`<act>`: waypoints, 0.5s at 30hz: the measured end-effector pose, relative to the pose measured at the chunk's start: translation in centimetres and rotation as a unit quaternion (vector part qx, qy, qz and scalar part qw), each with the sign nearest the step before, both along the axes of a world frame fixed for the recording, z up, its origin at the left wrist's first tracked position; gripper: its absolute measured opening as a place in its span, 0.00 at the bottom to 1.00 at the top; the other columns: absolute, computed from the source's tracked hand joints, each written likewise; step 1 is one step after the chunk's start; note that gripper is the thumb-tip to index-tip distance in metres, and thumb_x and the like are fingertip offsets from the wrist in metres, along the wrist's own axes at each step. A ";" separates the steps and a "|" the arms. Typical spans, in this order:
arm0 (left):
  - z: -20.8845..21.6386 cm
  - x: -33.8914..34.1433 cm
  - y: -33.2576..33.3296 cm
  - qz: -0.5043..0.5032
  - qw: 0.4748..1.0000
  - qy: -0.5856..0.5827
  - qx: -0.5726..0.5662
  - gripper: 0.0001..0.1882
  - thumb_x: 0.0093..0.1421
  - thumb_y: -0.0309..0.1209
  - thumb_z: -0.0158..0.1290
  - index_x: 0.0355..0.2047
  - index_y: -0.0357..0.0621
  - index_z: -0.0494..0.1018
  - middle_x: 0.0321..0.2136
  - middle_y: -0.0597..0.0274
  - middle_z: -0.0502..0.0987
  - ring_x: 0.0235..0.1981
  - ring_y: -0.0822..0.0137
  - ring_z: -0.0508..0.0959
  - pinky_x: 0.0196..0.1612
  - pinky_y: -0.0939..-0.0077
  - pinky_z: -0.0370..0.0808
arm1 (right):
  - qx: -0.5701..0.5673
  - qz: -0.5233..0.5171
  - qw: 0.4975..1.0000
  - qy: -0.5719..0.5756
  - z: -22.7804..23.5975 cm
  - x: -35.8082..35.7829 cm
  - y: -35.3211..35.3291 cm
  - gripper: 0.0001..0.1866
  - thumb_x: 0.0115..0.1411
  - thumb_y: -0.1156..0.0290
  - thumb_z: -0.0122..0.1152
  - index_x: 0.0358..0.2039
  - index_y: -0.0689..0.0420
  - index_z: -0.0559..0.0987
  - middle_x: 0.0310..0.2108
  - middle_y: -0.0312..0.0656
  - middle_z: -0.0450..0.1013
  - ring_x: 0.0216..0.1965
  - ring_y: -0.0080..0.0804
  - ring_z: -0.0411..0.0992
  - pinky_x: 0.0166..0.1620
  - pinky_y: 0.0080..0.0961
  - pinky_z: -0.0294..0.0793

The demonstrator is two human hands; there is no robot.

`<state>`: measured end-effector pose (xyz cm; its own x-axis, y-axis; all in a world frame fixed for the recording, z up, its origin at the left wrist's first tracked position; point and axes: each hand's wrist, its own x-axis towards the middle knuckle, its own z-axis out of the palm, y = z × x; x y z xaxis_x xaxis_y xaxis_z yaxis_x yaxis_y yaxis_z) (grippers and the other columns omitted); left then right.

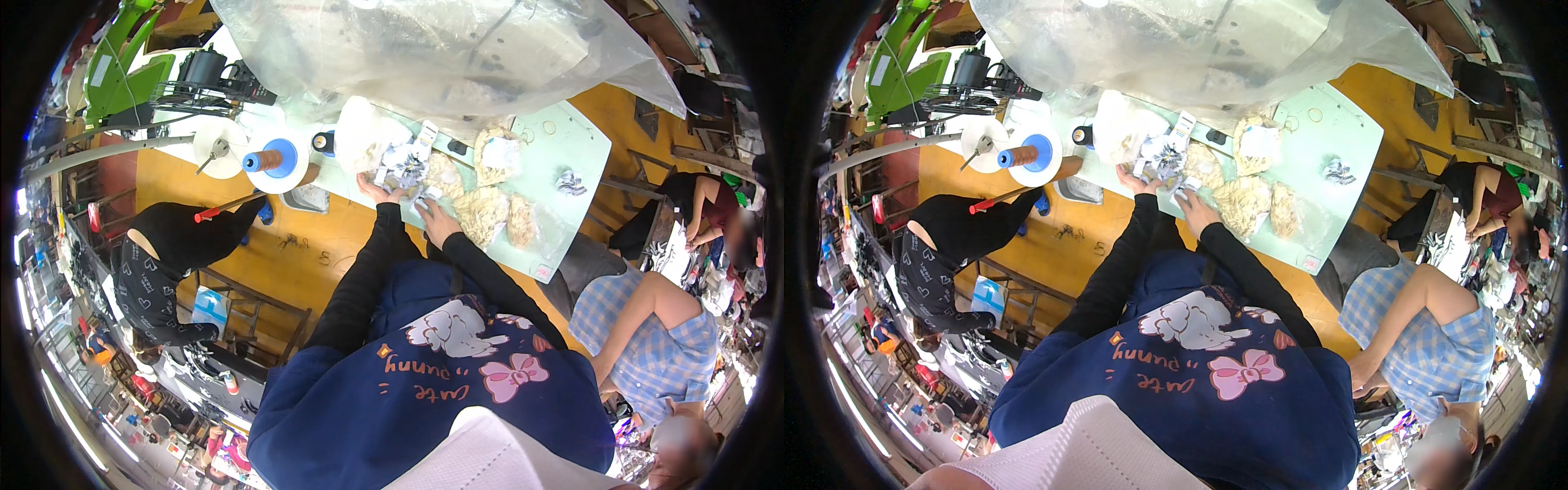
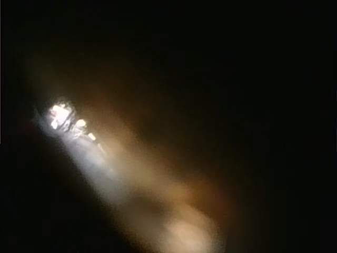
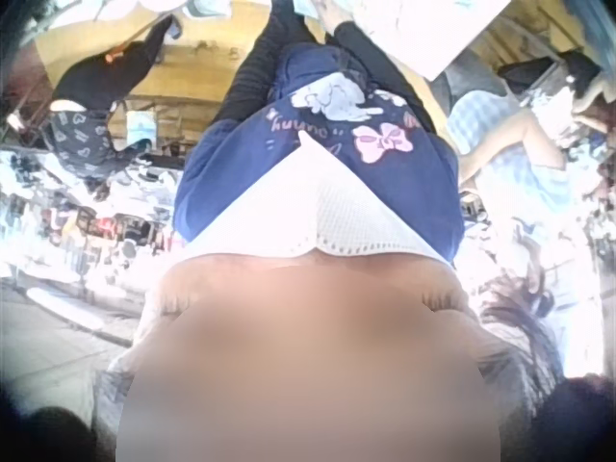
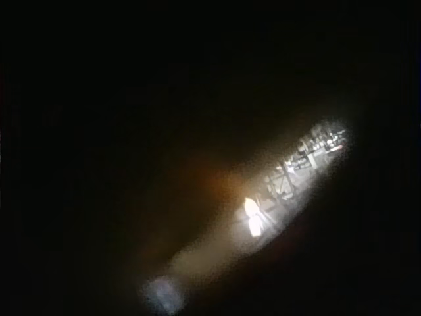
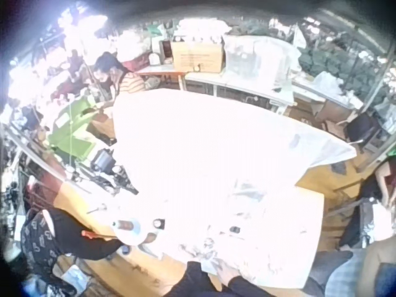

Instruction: The person picks up small white lace-like craft pieces from a table and places them into a clear plastic bag. They handle the items one at a time, occasionally adjusting the bag and the pile of pieces on the table.

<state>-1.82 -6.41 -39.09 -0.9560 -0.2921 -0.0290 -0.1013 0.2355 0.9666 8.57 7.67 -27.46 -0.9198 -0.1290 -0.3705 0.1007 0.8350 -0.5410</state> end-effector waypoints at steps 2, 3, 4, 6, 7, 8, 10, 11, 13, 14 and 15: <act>0.1 0.4 -1.3 -0.015 0.999 -0.037 -0.007 0.74 0.19 0.23 0.67 0.69 0.41 0.37 0.65 0.43 0.43 0.66 0.46 0.49 0.68 0.53 0.49 | 0.009 0.019 0.997 0.068 -1.1 -0.9 -0.5 0.28 0.53 0.76 0.56 0.57 0.53 0.70 0.57 0.48 0.62 0.56 0.45 0.66 0.54 0.37 0.71; 0.0 0.6 -1.9 -0.011 0.997 -0.049 0.052 0.74 0.19 0.22 0.67 0.69 0.42 0.37 0.65 0.43 0.44 0.66 0.47 0.49 0.68 0.54 0.48 | 0.030 0.028 0.998 0.054 -1.5 -1.5 -0.6 0.28 0.53 0.76 0.55 0.57 0.55 0.70 0.57 0.48 0.62 0.56 0.45 0.67 0.54 0.37 0.71; -0.1 0.8 -2.6 -0.008 0.992 -0.061 0.112 0.75 0.19 0.21 0.67 0.69 0.43 0.36 0.65 0.44 0.44 0.66 0.48 0.49 0.68 0.55 0.48 | 0.040 0.022 0.997 0.056 -1.7 -2.0 -0.7 0.28 0.52 0.76 0.56 0.56 0.55 0.70 0.58 0.46 0.62 0.56 0.43 0.67 0.53 0.38 0.72; -0.5 1.4 -3.7 0.002 0.972 -0.126 0.197 0.76 0.19 0.18 0.67 0.70 0.45 0.36 0.65 0.49 0.46 0.67 0.50 0.50 0.69 0.57 0.47 | 0.025 0.012 0.997 0.078 -1.8 -2.7 -0.7 0.27 0.52 0.77 0.55 0.55 0.55 0.72 0.58 0.44 0.62 0.55 0.43 0.68 0.53 0.38 0.72; -0.8 1.8 -4.2 0.026 0.966 -0.168 0.197 0.75 0.20 0.18 0.68 0.70 0.47 0.37 0.64 0.51 0.49 0.66 0.51 0.51 0.69 0.57 0.49 | 0.032 0.012 0.998 0.049 -1.7 -2.8 -0.6 0.26 0.52 0.77 0.55 0.54 0.55 0.72 0.58 0.44 0.62 0.55 0.42 0.68 0.53 0.38 0.72; -1.2 1.9 -4.8 -0.004 0.971 -0.140 0.195 0.74 0.24 0.15 0.68 0.70 0.52 0.35 0.67 0.51 0.43 0.68 0.47 0.47 0.66 0.49 0.53 | 0.027 0.008 0.997 0.067 -1.5 -2.8 -0.4 0.23 0.53 0.78 0.54 0.52 0.54 0.74 0.56 0.42 0.64 0.53 0.42 0.69 0.52 0.38 0.72; -1.8 2.4 -5.4 -0.033 0.979 -0.128 0.155 0.74 0.27 0.12 0.67 0.70 0.58 0.34 0.68 0.50 0.38 0.68 0.44 0.46 0.61 0.41 0.60 | -0.006 -0.010 0.994 0.104 -1.1 -2.3 0.0 0.22 0.54 0.78 0.54 0.51 0.54 0.75 0.55 0.42 0.65 0.51 0.43 0.71 0.51 0.37 0.73; -2.1 2.7 -5.6 -0.024 0.981 -0.139 0.132 0.74 0.27 0.11 0.67 0.70 0.59 0.35 0.68 0.50 0.40 0.67 0.44 0.49 0.60 0.42 0.63 | -0.018 -0.016 0.995 0.097 -0.9 -2.0 0.1 0.21 0.54 0.79 0.54 0.50 0.53 0.75 0.54 0.42 0.66 0.50 0.43 0.71 0.50 0.37 0.73; -2.3 3.1 -5.7 -0.011 0.985 -0.161 0.062 0.71 0.29 0.11 0.67 0.69 0.61 0.37 0.66 0.49 0.45 0.63 0.45 0.57 0.56 0.44 0.69 | -0.050 -0.036 0.990 0.126 -0.4 -1.1 1.0 0.20 0.55 0.80 0.54 0.49 0.53 0.76 0.53 0.42 0.67 0.49 0.42 0.72 0.49 0.36 0.74; -2.2 3.3 -5.6 -0.005 0.985 -0.171 0.016 0.69 0.31 0.12 0.67 0.69 0.62 0.39 0.64 0.48 0.50 0.60 0.46 0.62 0.53 0.47 0.71 | -0.053 -0.044 0.993 0.098 -0.2 -0.6 1.4 0.19 0.55 0.80 0.54 0.48 0.53 0.76 0.52 0.42 0.67 0.49 0.42 0.72 0.48 0.35 0.74; -2.0 3.2 -5.5 0.011 0.975 -0.220 -0.018 0.67 0.33 0.13 0.67 0.68 0.62 0.41 0.62 0.47 0.54 0.56 0.47 0.67 0.51 0.49 0.74 | -0.076 -0.067 0.986 0.135 0.1 -0.1 1.9 0.19 0.55 0.80 0.54 0.48 0.53 0.76 0.52 0.42 0.68 0.48 0.42 0.72 0.48 0.35 0.74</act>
<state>1.43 -11.87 -41.07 -0.8473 -0.3199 -0.4240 -0.5090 0.2613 0.8201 8.51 9.56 -27.33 -0.9948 -0.0349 -0.0956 0.0399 0.7306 -0.6817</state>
